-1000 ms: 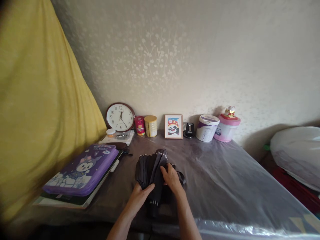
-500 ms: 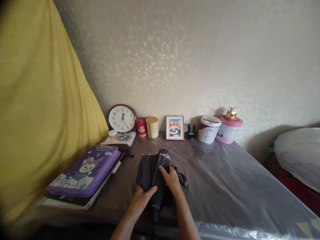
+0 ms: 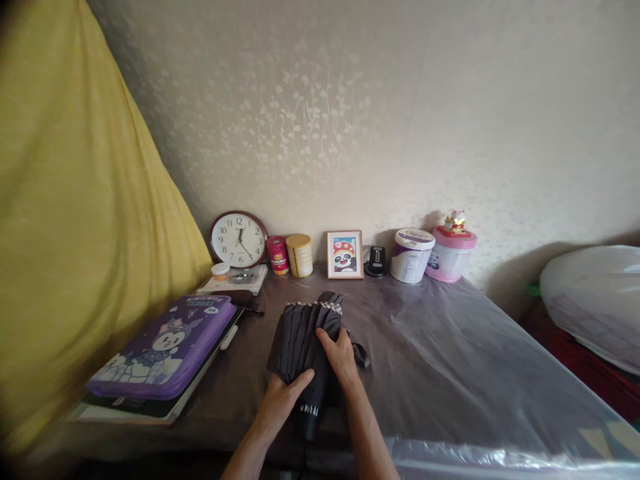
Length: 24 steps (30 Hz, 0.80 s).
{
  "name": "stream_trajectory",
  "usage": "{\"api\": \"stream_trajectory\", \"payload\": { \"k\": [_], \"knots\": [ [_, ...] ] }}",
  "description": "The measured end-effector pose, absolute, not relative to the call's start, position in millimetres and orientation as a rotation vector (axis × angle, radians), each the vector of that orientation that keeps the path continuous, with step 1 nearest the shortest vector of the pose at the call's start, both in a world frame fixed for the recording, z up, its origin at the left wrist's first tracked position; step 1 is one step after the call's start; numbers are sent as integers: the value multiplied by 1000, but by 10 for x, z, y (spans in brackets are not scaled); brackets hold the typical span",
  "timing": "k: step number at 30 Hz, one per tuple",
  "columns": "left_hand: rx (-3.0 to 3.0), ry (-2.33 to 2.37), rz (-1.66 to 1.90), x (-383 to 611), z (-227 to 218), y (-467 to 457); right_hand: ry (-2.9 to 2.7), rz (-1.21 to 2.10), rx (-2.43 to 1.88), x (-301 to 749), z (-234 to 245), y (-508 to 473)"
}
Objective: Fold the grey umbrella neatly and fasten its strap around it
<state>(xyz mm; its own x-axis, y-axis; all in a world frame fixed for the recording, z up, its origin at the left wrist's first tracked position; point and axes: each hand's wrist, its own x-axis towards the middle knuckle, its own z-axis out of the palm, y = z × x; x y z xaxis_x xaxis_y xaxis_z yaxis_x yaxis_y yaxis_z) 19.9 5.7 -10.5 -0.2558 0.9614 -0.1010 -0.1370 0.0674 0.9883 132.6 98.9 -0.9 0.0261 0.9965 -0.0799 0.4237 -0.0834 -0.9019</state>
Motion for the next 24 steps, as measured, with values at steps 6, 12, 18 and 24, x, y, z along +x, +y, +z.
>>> {"api": "stream_trajectory", "payload": {
  "k": [6,12,18,24],
  "knots": [
    [933,1309,1398,217,-99,62,-1457,1010,-1579,1367,12,979],
    [928,1291,1413,246,-250,124,-1460,971,-1561,1420,-14,1020],
    [885,1283,1408,304,-225,166,-1439,935,-1597,1465,-14,1048],
    [883,1270,1417,322,-217,172,-1409,913,-1584,1473,-2,1054]
  ]
}}
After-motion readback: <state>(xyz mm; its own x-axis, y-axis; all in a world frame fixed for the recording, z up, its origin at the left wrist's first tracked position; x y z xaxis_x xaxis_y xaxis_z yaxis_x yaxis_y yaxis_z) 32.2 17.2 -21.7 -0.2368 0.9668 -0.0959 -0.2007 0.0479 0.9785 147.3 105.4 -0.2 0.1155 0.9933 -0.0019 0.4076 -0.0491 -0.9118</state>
